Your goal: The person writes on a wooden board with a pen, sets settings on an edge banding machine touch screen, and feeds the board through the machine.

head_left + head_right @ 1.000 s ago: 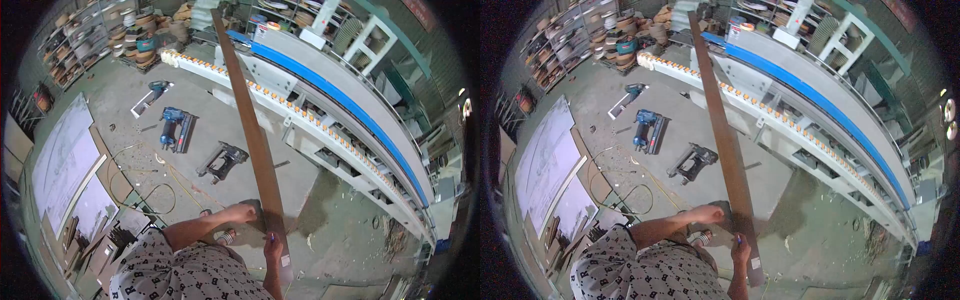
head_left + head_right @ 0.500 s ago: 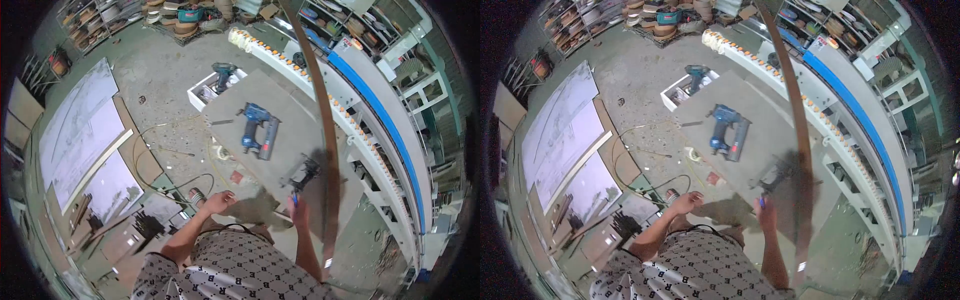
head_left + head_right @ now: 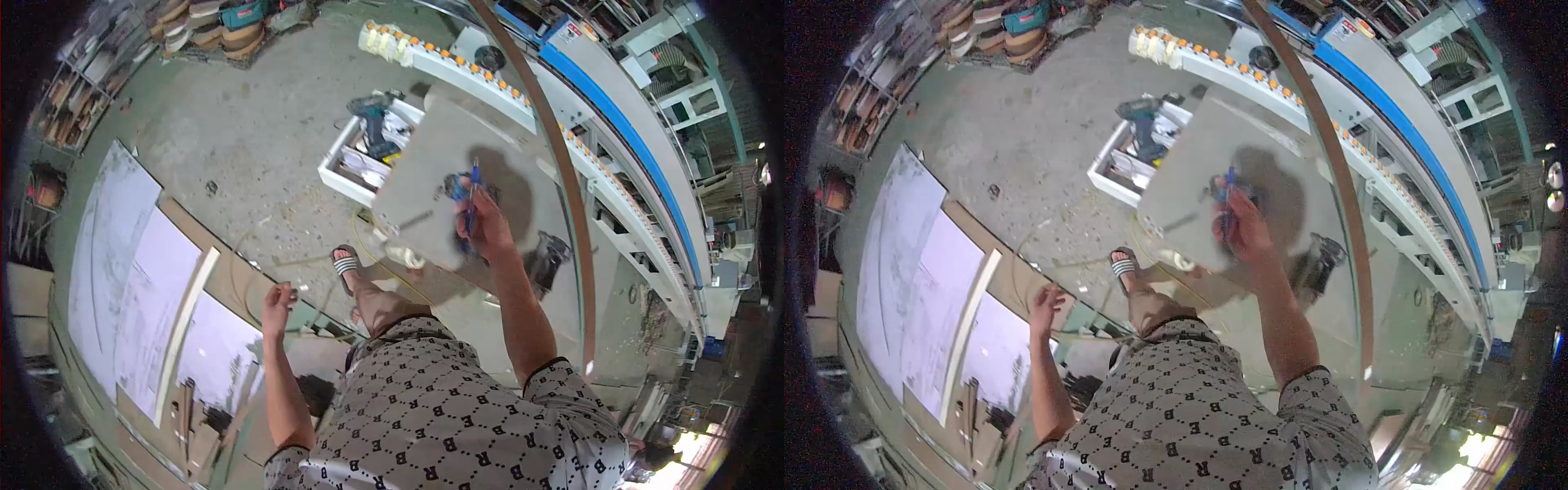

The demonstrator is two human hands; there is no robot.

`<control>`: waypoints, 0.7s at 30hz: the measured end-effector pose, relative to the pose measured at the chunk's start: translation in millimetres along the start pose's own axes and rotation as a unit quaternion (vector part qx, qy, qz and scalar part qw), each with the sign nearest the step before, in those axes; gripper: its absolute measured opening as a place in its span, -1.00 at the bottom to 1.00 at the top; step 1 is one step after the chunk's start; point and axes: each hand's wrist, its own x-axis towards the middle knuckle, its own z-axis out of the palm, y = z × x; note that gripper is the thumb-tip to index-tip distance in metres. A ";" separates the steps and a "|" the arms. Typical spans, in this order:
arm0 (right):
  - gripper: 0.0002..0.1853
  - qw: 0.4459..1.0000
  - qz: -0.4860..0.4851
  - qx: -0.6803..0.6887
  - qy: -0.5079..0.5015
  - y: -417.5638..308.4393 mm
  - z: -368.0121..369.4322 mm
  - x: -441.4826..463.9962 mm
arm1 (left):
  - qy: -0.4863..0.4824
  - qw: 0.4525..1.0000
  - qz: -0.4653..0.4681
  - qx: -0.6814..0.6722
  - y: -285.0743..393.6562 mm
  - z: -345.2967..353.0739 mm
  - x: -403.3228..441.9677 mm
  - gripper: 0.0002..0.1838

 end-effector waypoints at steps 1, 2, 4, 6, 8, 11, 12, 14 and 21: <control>-0.54 1.000 -0.009 0.013 -0.003 5.1 4.7 22.6 | -0.008 1.000 0.002 -0.005 7.4 -13.7 16.3 -0.63; -0.53 0.999 -0.018 0.025 -0.008 10.5 8.7 44.2 | -0.016 1.000 0.005 -0.010 13.7 -23.6 32.9 -0.63; -0.53 0.998 -0.036 0.042 0.009 19.4 24.5 87.2 | -0.014 1.000 -0.004 -0.010 22.0 -54.6 71.8 -0.61; -0.53 0.997 -0.040 0.039 0.057 22.4 41.3 123.9 | 0.002 0.999 -0.043 -0.009 14.8 -85.2 117.2 -0.60; -0.52 0.985 -0.069 -0.027 0.158 19.9 80.1 148.3 | 0.011 0.994 -0.111 -0.004 -13.0 -132.1 144.6 -0.60; -0.62 0.963 -0.073 -0.090 0.243 16.4 91.4 178.1 | 0.035 0.991 -0.130 0.000 -88.9 -209.1 152.7 -0.73; -0.66 0.957 -0.080 -0.099 0.260 17.1 84.6 190.3 | -0.053 0.985 -0.157 -0.041 -141.0 -254.4 164.8 -0.72; -0.74 0.950 -0.103 -0.062 0.290 20.9 68.3 227.6 | -0.048 0.947 -0.275 -0.161 -146.5 -286.2 172.3 -0.63; -0.69 0.769 -0.127 -0.358 0.515 58.1 52.5 260.9 | -0.076 0.934 -0.347 0.032 -46.2 -352.7 307.8 -0.48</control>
